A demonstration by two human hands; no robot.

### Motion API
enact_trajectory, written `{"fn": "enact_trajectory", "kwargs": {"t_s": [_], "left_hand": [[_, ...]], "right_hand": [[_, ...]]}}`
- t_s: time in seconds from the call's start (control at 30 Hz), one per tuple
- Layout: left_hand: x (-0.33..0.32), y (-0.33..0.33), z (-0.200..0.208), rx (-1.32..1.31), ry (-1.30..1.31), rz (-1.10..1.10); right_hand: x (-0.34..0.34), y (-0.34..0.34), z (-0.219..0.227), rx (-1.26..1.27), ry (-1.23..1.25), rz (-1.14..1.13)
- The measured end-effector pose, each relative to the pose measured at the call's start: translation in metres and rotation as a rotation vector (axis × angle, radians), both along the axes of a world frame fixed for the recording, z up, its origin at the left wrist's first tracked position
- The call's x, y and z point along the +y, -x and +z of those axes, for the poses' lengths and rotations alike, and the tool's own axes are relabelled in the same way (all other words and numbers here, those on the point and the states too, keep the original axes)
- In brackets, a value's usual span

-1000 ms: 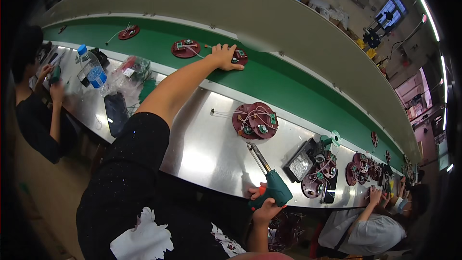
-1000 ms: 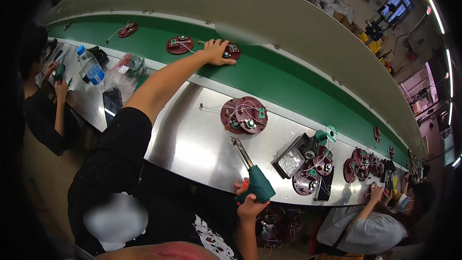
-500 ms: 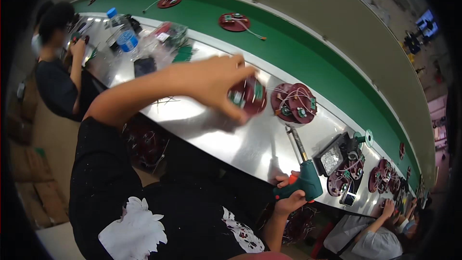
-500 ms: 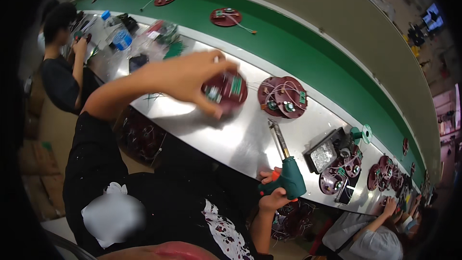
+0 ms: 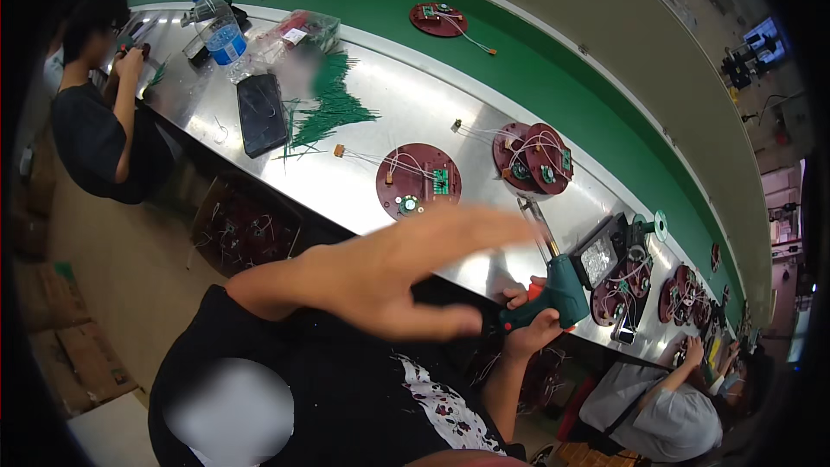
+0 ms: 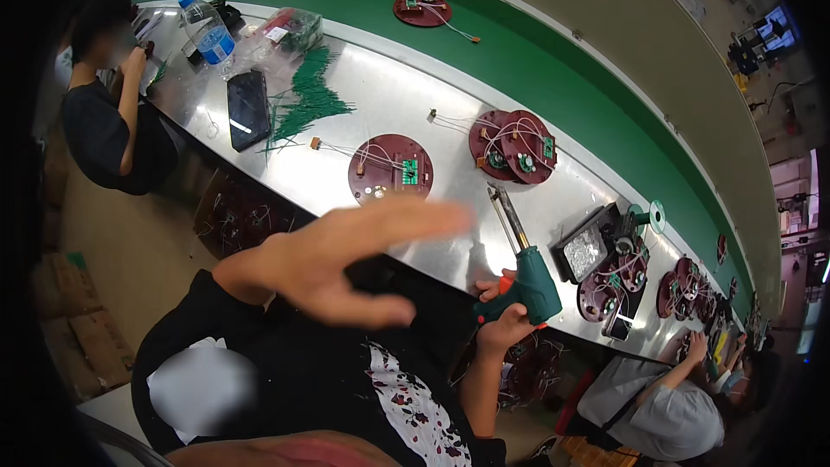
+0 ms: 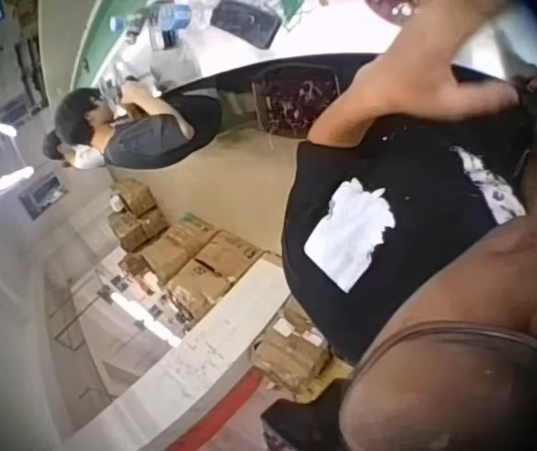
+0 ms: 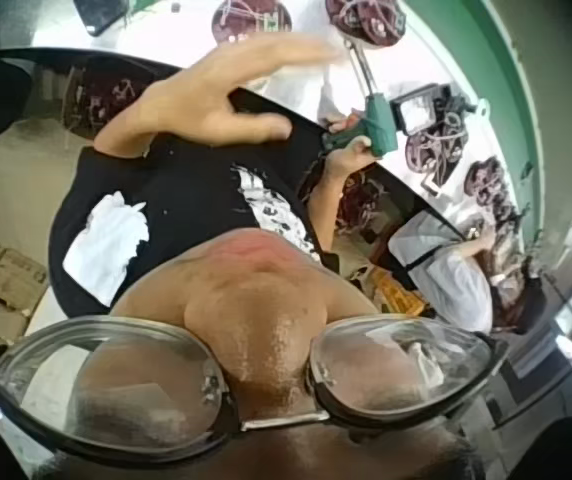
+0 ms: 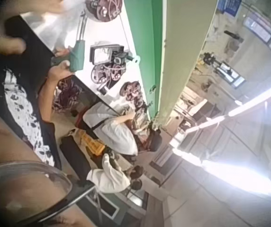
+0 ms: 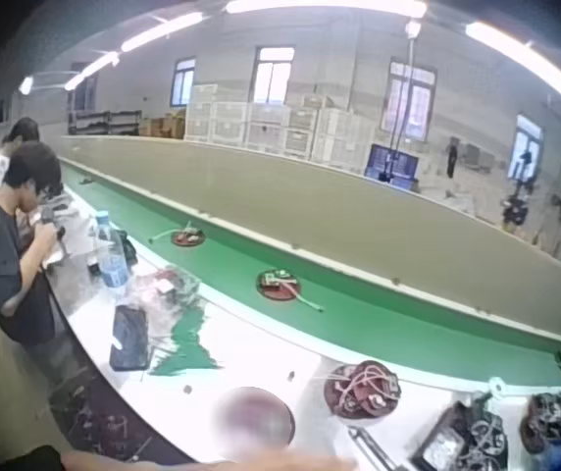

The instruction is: Soldering components onto circular red circuit boards at an assembly line workstation.

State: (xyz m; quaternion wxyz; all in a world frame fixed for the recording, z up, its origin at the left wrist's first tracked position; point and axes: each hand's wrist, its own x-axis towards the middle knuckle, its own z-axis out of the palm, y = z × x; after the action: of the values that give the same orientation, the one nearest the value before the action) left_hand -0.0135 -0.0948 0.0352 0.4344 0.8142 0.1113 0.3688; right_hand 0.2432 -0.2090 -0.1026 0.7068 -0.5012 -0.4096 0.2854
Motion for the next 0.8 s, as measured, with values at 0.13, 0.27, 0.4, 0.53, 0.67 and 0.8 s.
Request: {"fn": "enact_trajectory", "kwargs": {"t_s": [0.13,0.27,0.4,0.53,0.67,0.8], "left_hand": [[-0.024,-0.004,0.034,-0.376,0.317,-0.551],[-0.046,0.001,0.033,-0.459,0.477,-0.569],[-0.035,0.013,0.044,-0.382,0.471,-0.518],[-0.025,0.020,0.055,-0.298,0.469,-0.468],[-0.020,0.027,0.067,-0.217,0.448,-0.402],[-0.012,0.021,0.078,-0.136,0.389,-0.351]], "right_hand": [[-0.003,-0.007,-0.014,-0.011,0.023,-0.027],[0.003,-0.001,-0.006,-0.016,-0.024,-0.048],[0.006,0.001,-0.002,-0.035,-0.017,-0.055],[0.005,-0.001,-0.004,-0.050,-0.022,-0.060],[0.006,0.002,-0.002,-0.064,-0.035,-0.047],[0.004,0.000,-0.007,-0.044,-0.050,-0.095]]}}
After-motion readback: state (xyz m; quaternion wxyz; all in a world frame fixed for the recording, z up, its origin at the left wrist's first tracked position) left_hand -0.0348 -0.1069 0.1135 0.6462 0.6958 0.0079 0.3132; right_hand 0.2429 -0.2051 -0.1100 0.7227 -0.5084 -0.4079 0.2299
